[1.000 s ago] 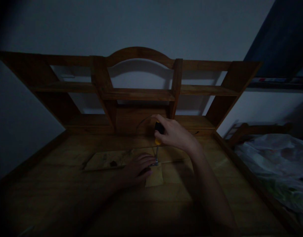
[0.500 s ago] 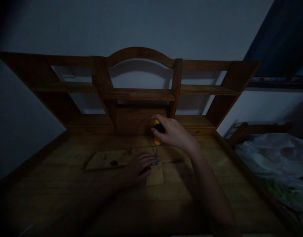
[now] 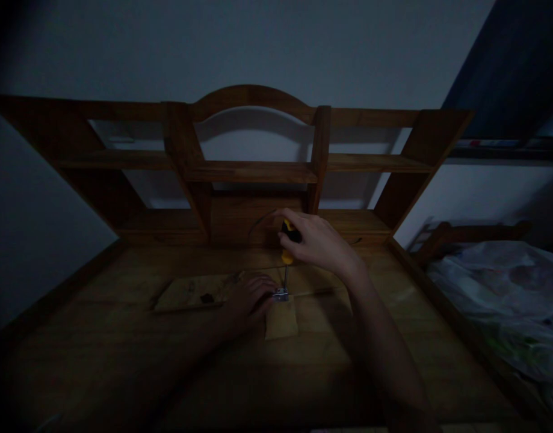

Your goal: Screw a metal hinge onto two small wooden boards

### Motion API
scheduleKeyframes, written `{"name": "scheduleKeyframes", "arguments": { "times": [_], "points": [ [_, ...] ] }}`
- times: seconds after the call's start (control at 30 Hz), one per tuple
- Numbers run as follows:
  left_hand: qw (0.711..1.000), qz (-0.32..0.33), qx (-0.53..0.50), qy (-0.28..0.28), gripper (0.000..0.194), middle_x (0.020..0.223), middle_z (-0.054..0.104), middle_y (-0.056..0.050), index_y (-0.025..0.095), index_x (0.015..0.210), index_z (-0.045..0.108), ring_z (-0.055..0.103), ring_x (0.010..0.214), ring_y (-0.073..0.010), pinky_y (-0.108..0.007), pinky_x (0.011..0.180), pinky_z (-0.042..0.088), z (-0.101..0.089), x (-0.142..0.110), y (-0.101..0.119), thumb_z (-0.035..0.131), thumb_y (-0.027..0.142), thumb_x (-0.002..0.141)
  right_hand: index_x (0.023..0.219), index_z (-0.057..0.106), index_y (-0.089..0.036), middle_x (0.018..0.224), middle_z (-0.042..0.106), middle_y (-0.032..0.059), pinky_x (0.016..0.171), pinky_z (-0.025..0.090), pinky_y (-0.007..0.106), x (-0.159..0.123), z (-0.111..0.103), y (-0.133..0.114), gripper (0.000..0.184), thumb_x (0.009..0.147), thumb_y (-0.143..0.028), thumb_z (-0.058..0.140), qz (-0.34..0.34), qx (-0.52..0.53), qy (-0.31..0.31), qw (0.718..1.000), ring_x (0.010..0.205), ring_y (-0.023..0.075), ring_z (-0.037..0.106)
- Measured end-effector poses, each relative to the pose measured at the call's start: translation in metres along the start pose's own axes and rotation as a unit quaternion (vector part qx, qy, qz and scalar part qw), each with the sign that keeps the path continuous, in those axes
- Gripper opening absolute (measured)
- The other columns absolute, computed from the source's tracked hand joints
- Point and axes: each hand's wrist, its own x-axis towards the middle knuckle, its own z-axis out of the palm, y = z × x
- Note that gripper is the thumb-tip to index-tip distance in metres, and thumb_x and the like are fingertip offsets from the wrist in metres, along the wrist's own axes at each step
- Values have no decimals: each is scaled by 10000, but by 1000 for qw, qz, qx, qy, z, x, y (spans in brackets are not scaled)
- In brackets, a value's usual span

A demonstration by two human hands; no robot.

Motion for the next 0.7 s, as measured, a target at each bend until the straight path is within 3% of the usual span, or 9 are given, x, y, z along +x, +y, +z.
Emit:
{"name": "scheduleKeyframes", "arguments": {
  "times": [0.13, 0.23, 0.4, 0.7],
  "points": [
    [995, -66, 38, 70, 113, 969, 639, -55, 190, 923, 604, 575, 951, -214, -381, 877, 477, 7, -3, -14, 533, 268, 964, 1287, 545, -221, 1009, 695, 50, 739, 451, 300, 1, 2, -1, 389, 962, -429, 498, 31, -47, 12, 998, 824, 205, 646],
    [992, -84, 28, 87, 147, 946, 634, -47, 190, 896, 603, 568, 915, -204, -352, 823, 478, 10, -5, -23, 569, 321, 952, 1320, 532, -229, 861, 688, 31, 693, 435, 294, 0, 1, -2, 432, 944, -440, 520, 43, -67, 7, 997, 744, 203, 636],
    [995, -59, 3, 81, 147, 967, 657, -36, 198, 937, 629, 573, 925, -187, -343, 842, 474, 8, -4, -21, 516, 280, 982, 1407, 474, -223, 1050, 684, 26, 732, 435, 259, -1, -4, 0, 521, 890, -237, 539, 3, -2, -15, 1000, 796, 160, 623],
    [996, -36, 14, 81, 185, 1057, 667, -54, 205, 1050, 660, 573, 1016, -204, -377, 917, 486, 9, -2, -17, 492, 186, 973, 1428, 447, -236, 1319, 587, 23, 849, 452, 277, -3, -5, -1, 589, 848, -197, 542, 1, 28, -25, 999, 1026, 185, 601]
  ]
}}
